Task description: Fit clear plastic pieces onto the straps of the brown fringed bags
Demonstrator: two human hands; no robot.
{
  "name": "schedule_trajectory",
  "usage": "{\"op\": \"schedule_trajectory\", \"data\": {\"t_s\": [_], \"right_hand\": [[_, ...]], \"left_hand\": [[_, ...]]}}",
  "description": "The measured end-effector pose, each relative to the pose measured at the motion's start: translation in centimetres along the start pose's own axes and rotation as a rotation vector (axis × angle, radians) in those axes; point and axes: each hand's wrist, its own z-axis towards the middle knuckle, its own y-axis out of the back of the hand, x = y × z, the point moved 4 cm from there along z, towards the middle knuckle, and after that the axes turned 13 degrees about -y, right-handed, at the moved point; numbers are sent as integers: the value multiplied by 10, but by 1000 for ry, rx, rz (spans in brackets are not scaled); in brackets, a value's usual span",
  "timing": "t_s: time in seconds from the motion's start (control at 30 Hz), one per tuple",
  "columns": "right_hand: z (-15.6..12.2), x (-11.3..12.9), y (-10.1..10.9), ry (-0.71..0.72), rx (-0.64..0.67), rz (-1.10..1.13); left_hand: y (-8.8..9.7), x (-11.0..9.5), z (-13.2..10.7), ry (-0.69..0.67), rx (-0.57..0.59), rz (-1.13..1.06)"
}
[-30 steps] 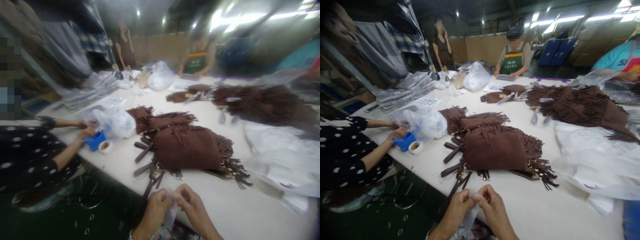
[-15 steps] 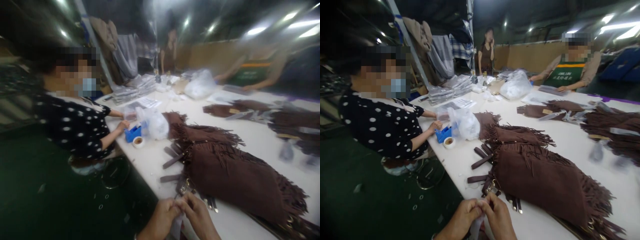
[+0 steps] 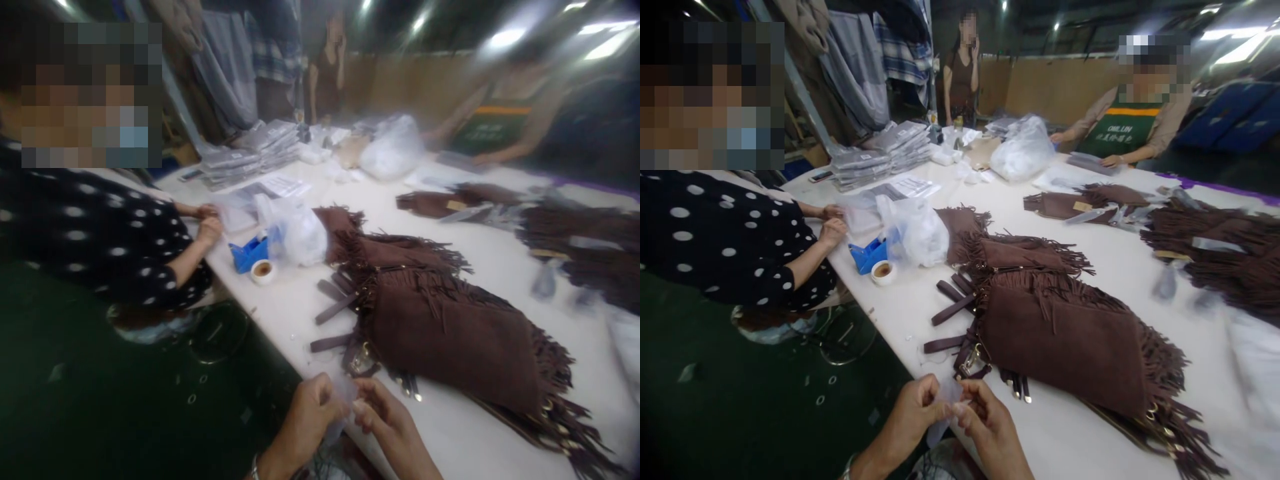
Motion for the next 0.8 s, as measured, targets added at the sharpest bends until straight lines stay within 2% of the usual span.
{"op": "schedule_trajectory", "data": {"t_s": [0.1,0.17,0.37,0.5,0.6,0.7,0.8], "right_hand": [[-5,-2,-1,-4,-65,12],[-9,-6,0,-5,-125,5],[-19,-16,8,-8,-197,-41],[-23,-23,15,-1,-178,-51],[-18,-27,27,-3,-209,-41],[-6,-26,41,-33,-357,-19],[12,-20,44,-102,-435,-90]], "left_hand": [[-5,-12,-1,-34,19,171],[-8,-18,-3,-45,24,209],[-20,-19,-9,8,152,-108],[-19,-16,-10,13,146,-1],[-17,-13,-8,13,112,92],[-13,-10,-8,12,82,148],[-8,-7,-8,22,75,157]]}}
